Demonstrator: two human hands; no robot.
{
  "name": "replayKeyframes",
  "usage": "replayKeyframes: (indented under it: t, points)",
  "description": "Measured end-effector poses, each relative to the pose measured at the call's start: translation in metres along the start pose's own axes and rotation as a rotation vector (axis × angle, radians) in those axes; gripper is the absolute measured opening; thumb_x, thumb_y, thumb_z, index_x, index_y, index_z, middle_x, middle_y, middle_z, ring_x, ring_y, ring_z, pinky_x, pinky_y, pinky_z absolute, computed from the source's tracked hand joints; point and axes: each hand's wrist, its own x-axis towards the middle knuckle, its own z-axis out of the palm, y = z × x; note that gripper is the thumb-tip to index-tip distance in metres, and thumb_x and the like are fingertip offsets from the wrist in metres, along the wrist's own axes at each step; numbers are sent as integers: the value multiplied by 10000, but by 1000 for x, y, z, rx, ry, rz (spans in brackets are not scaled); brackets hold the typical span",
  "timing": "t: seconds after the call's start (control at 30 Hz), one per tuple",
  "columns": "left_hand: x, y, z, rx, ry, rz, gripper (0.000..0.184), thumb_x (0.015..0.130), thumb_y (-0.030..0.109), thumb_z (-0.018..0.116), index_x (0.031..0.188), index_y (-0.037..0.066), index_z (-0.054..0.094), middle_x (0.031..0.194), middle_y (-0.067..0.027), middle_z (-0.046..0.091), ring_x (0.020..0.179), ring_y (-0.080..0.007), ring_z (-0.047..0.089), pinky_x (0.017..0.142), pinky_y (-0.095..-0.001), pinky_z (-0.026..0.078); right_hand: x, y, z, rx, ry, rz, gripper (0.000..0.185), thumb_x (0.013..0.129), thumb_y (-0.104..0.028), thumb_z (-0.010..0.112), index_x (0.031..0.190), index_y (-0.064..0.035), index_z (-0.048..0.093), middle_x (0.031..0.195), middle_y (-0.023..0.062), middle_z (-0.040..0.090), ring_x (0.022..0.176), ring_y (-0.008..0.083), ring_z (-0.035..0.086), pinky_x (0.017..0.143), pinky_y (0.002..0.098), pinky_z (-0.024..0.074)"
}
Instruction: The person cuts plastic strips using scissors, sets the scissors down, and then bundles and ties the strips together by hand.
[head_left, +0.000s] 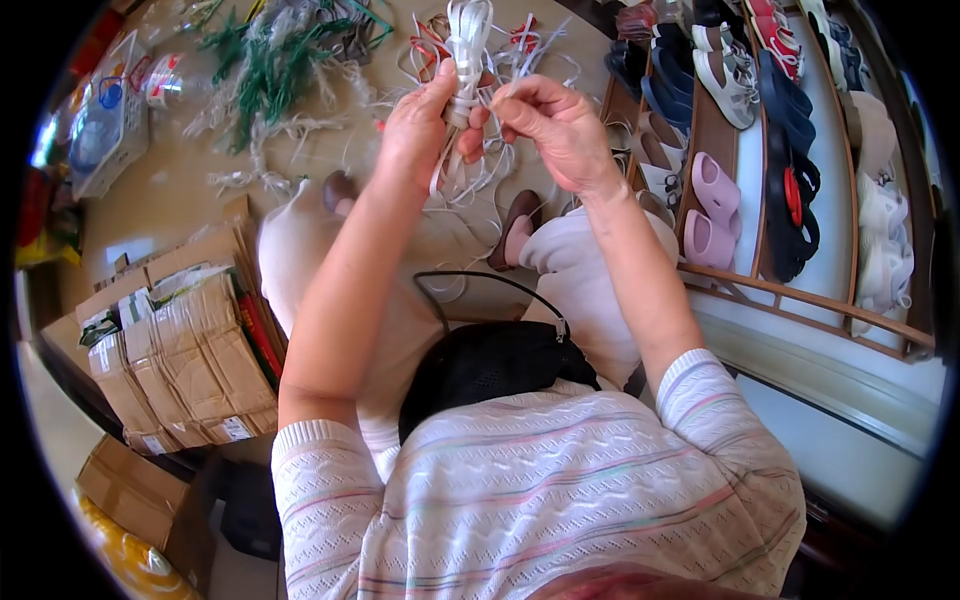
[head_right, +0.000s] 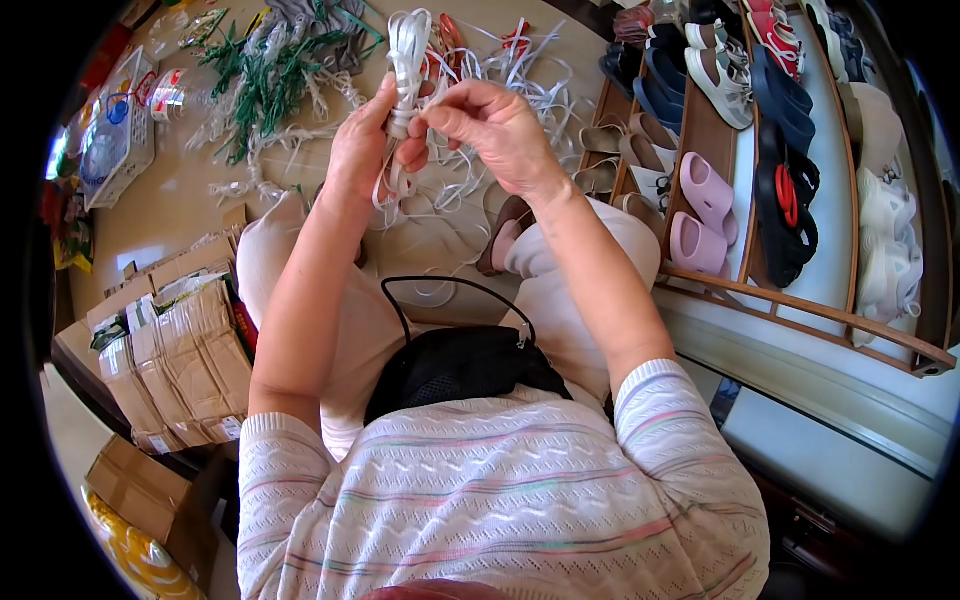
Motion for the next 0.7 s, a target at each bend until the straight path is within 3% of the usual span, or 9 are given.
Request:
replayKeyframes:
  t: [0.23,0.33,0.53,0.7]
  points:
    - [-3,-2,5,297,14,94,430,886,416,447,689,45,539,473,-35,481,355,-93,401,352,-220,308,6,-6,-20,-58,-215,345,139,770,-177,664,821,-53,627,681,-21,585,558,34,457,490,183,365]
    - [-4,-3,5,317,4,116,421,874,415,478,688,45,550,491,-34,498,363,-87,415,351,-213,305,6,-8,-20,-21,-192,431,107,795,-144,628,818,-42,608,657,-25,518,546,54,451,490,191,393]
    - [-5,-2,7,345,22,147,417,880,423,460,704,56,554,483,-28,489,371,-81,412,357,-215,310,-2,-9,-4,98,54,412,115,790,-130,625,819,-24,591,635,-19,496,546,60,450,450,219,420]
    - [-4,-7,7,340,22,173,429,891,433,425,724,63,561,482,-28,490,379,-75,415,360,-216,314,-3,-8,0,11,145,284,147,760,-154,661,784,-28,590,582,-35,479,494,49,449,412,203,413]
